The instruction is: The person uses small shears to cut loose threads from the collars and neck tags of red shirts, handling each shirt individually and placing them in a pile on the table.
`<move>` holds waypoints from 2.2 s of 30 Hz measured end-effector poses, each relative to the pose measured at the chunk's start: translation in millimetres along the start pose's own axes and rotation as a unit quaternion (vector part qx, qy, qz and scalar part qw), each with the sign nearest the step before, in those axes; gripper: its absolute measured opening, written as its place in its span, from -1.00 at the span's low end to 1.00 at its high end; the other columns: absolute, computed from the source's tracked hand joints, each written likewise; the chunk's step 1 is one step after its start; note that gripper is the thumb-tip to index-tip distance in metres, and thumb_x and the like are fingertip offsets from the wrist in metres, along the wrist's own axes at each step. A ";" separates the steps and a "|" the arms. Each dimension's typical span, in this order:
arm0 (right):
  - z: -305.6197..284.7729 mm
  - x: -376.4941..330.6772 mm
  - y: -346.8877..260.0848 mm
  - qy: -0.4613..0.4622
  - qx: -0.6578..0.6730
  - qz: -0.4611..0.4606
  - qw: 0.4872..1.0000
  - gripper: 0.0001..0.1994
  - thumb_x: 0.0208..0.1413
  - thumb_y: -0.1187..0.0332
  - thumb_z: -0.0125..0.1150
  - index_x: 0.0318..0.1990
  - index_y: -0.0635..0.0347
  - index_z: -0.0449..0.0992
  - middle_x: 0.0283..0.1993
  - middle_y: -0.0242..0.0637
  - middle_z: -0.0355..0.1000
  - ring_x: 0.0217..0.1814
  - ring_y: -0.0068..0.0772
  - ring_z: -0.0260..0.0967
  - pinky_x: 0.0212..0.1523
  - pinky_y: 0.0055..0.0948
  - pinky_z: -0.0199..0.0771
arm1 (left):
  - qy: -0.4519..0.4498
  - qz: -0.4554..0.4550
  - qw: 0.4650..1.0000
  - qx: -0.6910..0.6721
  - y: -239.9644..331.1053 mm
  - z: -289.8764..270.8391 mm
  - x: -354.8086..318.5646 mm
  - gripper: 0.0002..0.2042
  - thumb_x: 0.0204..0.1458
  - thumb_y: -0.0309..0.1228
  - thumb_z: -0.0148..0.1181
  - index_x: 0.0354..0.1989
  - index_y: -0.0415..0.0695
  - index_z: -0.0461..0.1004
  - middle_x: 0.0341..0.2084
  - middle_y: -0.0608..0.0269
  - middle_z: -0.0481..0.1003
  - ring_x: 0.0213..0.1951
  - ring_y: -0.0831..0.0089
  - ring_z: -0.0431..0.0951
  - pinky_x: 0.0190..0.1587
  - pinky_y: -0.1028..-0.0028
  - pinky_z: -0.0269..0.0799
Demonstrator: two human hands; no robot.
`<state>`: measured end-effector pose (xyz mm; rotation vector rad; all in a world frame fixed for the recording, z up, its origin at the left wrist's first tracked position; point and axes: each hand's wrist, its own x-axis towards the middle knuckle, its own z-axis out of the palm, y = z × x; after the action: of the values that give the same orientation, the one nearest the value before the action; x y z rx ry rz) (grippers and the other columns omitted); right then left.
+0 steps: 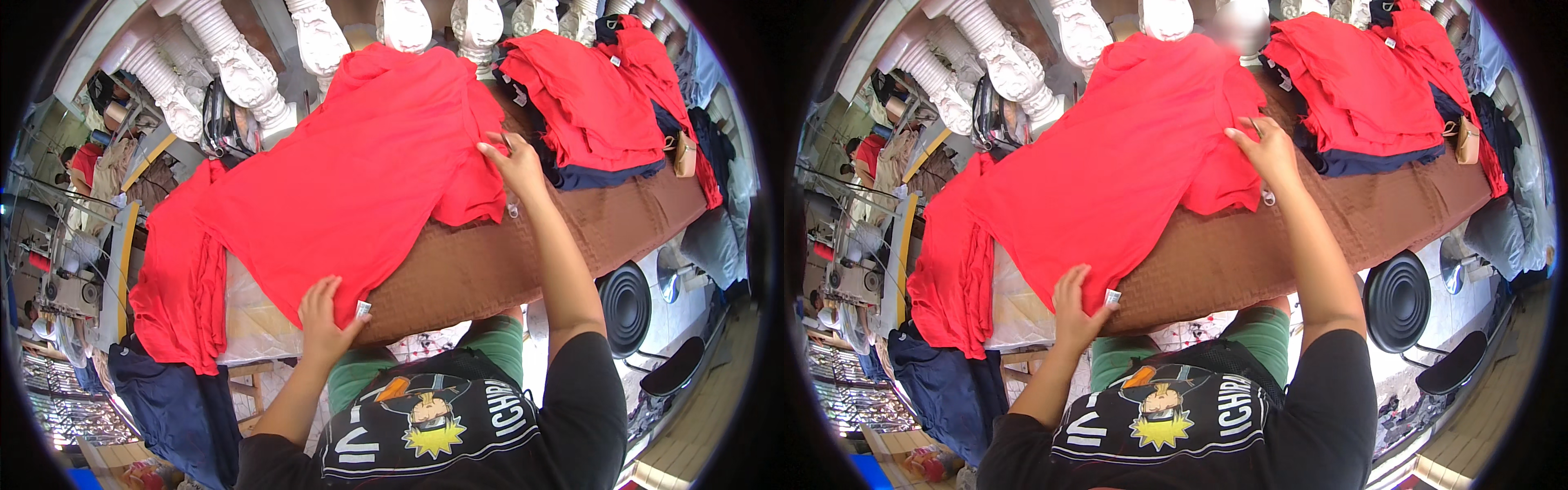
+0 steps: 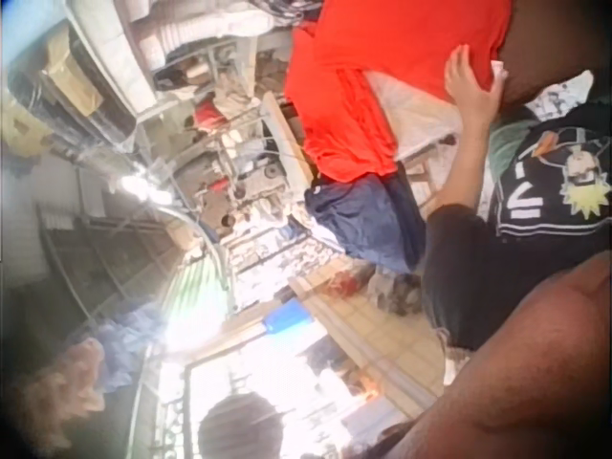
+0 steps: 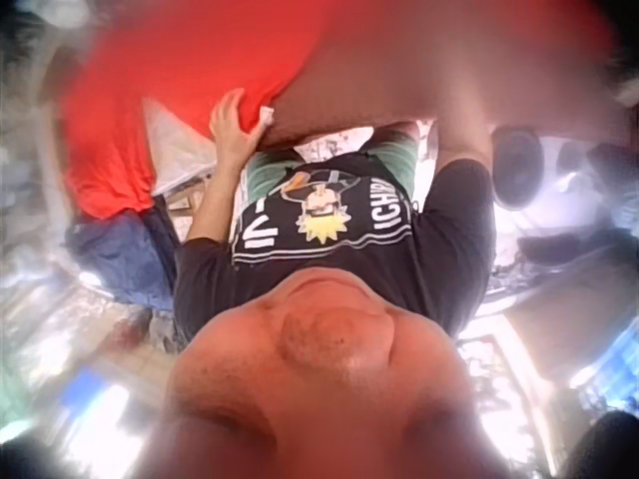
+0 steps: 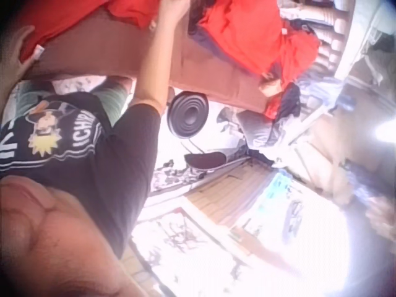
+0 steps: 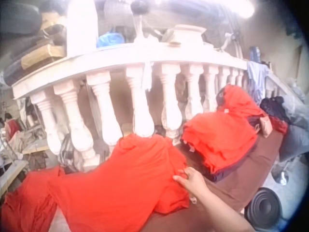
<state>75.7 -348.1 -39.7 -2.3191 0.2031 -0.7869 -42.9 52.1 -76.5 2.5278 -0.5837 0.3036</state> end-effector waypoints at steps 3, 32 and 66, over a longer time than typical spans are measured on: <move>24.1 12.6 5.7 0.017 0.046 -0.033 0.998 -0.58 -0.05 0.18 0.41 -0.09 0.27 0.55 -0.18 -0.30 0.51 -0.27 -0.42 0.42 -0.20 -0.45 0.39 | -0.004 0.016 0.998 0.053 -2.5 9.8 -6.2 -0.52 -0.17 -0.41 0.29 0.03 -0.11 0.42 0.03 0.07 0.37 0.11 0.12 0.31 0.14 0.25 0.17; -36.4 -201.7 -70.0 -0.242 0.105 0.099 0.959 -0.82 0.03 0.40 0.31 -0.21 0.26 0.59 -0.40 -0.35 0.50 -0.39 -0.58 0.38 -0.38 -0.53 0.36 | -0.075 0.087 0.969 -0.219 65.8 46.8 10.9 -0.88 -0.02 -0.58 0.23 -0.28 -0.22 0.56 -0.27 0.19 0.56 -0.18 0.37 0.57 -0.12 0.47 0.46; -38.8 -217.7 -82.4 -0.200 0.016 -0.144 0.969 -0.77 -0.02 0.48 0.24 -0.15 0.24 0.48 -0.28 -0.17 0.41 -0.23 -0.10 0.40 -0.24 -0.26 0.40 | -0.136 -0.069 0.942 -0.300 88.7 55.3 6.1 -0.86 -0.06 -0.46 0.34 -0.31 -0.20 0.64 -0.33 0.28 0.50 -0.24 0.52 0.49 -0.16 0.55 0.39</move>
<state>-127.8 -232.3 -69.1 -2.4489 -0.3286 -0.4326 -73.1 -48.0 -81.8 2.0062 -0.5027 -0.2519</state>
